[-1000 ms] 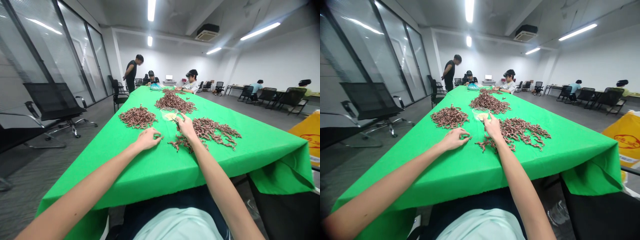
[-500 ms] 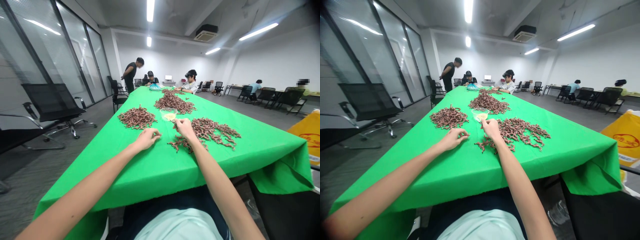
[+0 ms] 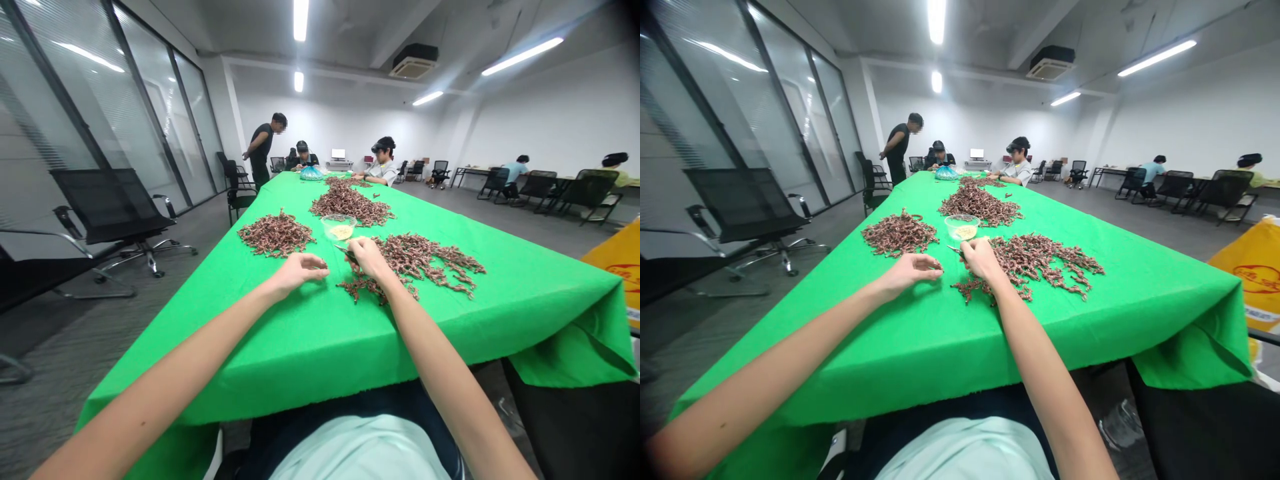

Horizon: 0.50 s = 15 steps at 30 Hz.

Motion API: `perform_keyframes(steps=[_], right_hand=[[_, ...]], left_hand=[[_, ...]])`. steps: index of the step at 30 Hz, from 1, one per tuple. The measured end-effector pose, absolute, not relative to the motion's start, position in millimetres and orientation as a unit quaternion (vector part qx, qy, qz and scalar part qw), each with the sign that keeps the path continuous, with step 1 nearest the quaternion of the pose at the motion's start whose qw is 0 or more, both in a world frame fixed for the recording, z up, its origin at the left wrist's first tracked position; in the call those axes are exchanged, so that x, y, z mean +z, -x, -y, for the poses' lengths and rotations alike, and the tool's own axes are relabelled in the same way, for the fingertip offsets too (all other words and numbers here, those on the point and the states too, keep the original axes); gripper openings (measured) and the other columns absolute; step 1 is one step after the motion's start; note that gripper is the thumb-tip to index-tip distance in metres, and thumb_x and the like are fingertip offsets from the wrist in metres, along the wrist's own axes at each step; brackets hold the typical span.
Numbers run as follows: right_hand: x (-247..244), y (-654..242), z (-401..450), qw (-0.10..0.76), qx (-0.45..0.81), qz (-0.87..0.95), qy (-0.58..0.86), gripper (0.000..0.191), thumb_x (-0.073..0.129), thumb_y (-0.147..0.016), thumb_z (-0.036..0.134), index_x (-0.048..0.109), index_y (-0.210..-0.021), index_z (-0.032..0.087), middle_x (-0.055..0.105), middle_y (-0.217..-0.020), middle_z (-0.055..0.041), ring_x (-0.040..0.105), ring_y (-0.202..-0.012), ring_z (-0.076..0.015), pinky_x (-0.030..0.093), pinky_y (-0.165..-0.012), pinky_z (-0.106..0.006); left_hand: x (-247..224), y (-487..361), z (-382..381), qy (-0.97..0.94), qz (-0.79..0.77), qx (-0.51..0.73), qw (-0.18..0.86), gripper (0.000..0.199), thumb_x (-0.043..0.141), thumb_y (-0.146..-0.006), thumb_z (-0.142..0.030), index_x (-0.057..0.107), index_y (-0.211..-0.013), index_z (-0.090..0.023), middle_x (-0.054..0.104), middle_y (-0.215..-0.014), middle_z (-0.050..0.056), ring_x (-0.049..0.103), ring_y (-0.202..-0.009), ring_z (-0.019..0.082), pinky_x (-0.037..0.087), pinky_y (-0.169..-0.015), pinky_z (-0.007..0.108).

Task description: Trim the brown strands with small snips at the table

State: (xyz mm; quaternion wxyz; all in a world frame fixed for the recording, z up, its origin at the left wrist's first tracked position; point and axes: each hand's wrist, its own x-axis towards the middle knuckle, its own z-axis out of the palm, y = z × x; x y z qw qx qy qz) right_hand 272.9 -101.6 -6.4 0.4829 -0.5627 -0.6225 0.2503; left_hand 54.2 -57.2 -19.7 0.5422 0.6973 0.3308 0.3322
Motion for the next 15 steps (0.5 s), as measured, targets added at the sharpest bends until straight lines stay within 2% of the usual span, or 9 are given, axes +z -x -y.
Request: perform_keyframes(steps=[6,9,12,15], right_hand=[[-2.3,-272.1,109.1,0.451,0.362,0.626,0.523,0.034,0.044,-0.084,0.037,0.06,-0.063,0.016,0.058,-0.05,-0.0042,0.049,-0.042,-0.0128,0.033,-0.04,-0.023],[-0.5,-271.1,112.0,0.426,0.434,0.63,0.483,0.035,0.045,-0.087,0.04,0.065,-0.072,0.014,0.059,-0.057,-0.0042,0.05,-0.047,-0.0124,0.032,-0.037,-0.021],[-1.7,-268.0,110.7,0.408,0.476,0.639,0.446,0.038,0.051,-0.091,0.051,0.065,-0.086,0.015,0.056,-0.062,-0.0014,0.052,-0.054,-0.0134,0.042,-0.04,-0.021],[-5.3,-263.8,108.0,0.416,0.457,0.659,0.428,0.049,0.05,-0.092,0.064,0.062,-0.092,0.017,0.055,-0.068,-0.0011,0.056,-0.062,-0.0157,0.052,-0.047,-0.025]], left_hand=[[-17.1,-55.2,60.0,-0.672,-0.323,0.353,0.565,0.043,0.096,-0.057,-0.036,0.074,-0.085,-0.012,0.076,-0.092,0.012,0.07,-0.08,0.019,0.057,-0.08,0.036],[-16.9,-54.8,58.3,-0.663,-0.298,0.375,0.576,0.042,0.095,-0.061,-0.038,0.074,-0.088,-0.012,0.077,-0.093,0.01,0.069,-0.083,0.018,0.055,-0.083,0.035],[-16.2,-53.8,55.7,-0.655,-0.258,0.402,0.586,0.041,0.093,-0.065,-0.039,0.075,-0.091,-0.014,0.077,-0.102,0.011,0.069,-0.091,0.018,0.054,-0.09,0.036],[-14.7,-52.4,54.9,-0.645,-0.232,0.432,0.587,0.04,0.093,-0.066,-0.038,0.077,-0.094,-0.015,0.077,-0.113,0.012,0.069,-0.098,0.02,0.053,-0.094,0.038]])
